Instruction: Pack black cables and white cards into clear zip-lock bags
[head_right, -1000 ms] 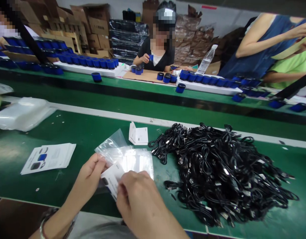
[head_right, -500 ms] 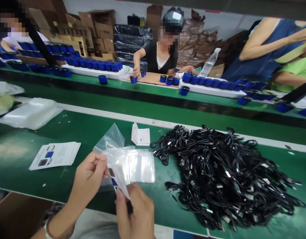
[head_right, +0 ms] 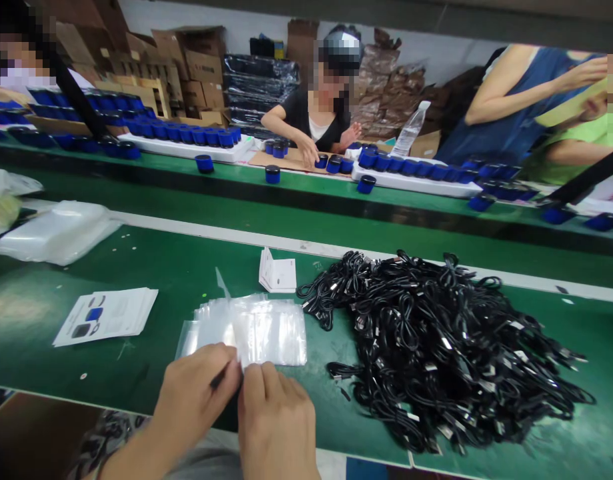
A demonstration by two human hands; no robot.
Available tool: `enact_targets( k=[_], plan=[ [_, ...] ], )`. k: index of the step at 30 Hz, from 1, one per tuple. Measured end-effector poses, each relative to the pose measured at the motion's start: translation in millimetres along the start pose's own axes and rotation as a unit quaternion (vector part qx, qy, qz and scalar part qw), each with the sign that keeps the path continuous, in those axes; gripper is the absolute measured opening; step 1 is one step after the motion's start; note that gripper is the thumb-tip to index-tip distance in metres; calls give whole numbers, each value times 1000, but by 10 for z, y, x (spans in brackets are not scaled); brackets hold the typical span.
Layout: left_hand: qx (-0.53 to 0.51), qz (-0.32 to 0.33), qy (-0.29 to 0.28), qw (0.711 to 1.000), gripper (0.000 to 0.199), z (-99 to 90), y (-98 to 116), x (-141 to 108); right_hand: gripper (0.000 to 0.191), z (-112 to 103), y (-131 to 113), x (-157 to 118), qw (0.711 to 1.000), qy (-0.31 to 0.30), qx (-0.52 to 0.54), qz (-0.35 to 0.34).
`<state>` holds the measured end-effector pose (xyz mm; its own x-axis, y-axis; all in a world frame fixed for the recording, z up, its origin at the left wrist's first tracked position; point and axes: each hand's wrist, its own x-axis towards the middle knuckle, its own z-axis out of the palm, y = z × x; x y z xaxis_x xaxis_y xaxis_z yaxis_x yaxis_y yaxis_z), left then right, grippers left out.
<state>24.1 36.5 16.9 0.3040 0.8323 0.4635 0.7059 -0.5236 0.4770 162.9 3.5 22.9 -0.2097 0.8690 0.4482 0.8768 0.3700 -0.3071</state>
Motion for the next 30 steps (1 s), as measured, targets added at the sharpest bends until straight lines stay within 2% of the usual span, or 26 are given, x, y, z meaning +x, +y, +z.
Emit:
enact_targets(
  k=[2, 4, 5, 7, 9, 10, 12, 15, 17, 19, 20, 22, 23, 26, 30],
  plan=[
    [0, 29, -26, 999, 24, 16, 20, -39, 23, -72, 27, 5, 994, -66, 76, 38],
    [9, 42, -38, 998, 23, 13, 32, -65, 22, -129, 67, 24, 978, -102, 171, 68],
    [15, 44, -40, 998, 22, 7, 37, -76, 21, -141, 87, 37, 969, -104, 206, 89],
    [16, 43, -35, 998, 17, -1, 56, -103, 13, -119, 112, 72, 956, -71, 236, 156],
    [-12, 39, -25, 999, 14, -2, 83, -140, 3, -53, 111, 116, 942, -29, 252, 218],
    [-33, 36, -23, 999, 15, -1, 95, -159, 5, -19, 106, 142, 934, -27, 269, 233],
    [-68, 23, -29, 997, 16, -1, 103, -181, 5, 16, 104, 198, 921, -54, 309, 230],
    [-79, -2, -59, 995, 15, -13, 53, -148, 10, -79, 199, 281, 913, -158, 339, 161],
    [-60, -22, -79, 995, 16, -23, -2, -84, 17, -211, 358, 336, 933, -188, 293, 90],
    [-44, -38, -101, 993, 18, -25, -44, -11, 25, -321, 573, 396, 981, -130, 128, 63],
    [-42, -44, -108, 992, 18, -21, -55, 23, 29, -352, 688, 429, 994, -91, 14, 62],
    [-48, -45, -112, 991, 19, -4, -59, 77, 32, -360, 903, 492, 985, -54, -157, 54],
    [-51, -45, -111, 991, 19, 10, -55, 96, 31, -346, 995, 520, 978, -57, -195, 44],
    [-55, -49, -109, 991, 20, 57, -48, 124, 25, -291, 1179, 561, 982, -65, -178, 10],
    [-58, -55, -124, 989, 19, 101, -63, 133, 16, -249, 1222, 504, 994, -26, -109, -18]
  ],
)
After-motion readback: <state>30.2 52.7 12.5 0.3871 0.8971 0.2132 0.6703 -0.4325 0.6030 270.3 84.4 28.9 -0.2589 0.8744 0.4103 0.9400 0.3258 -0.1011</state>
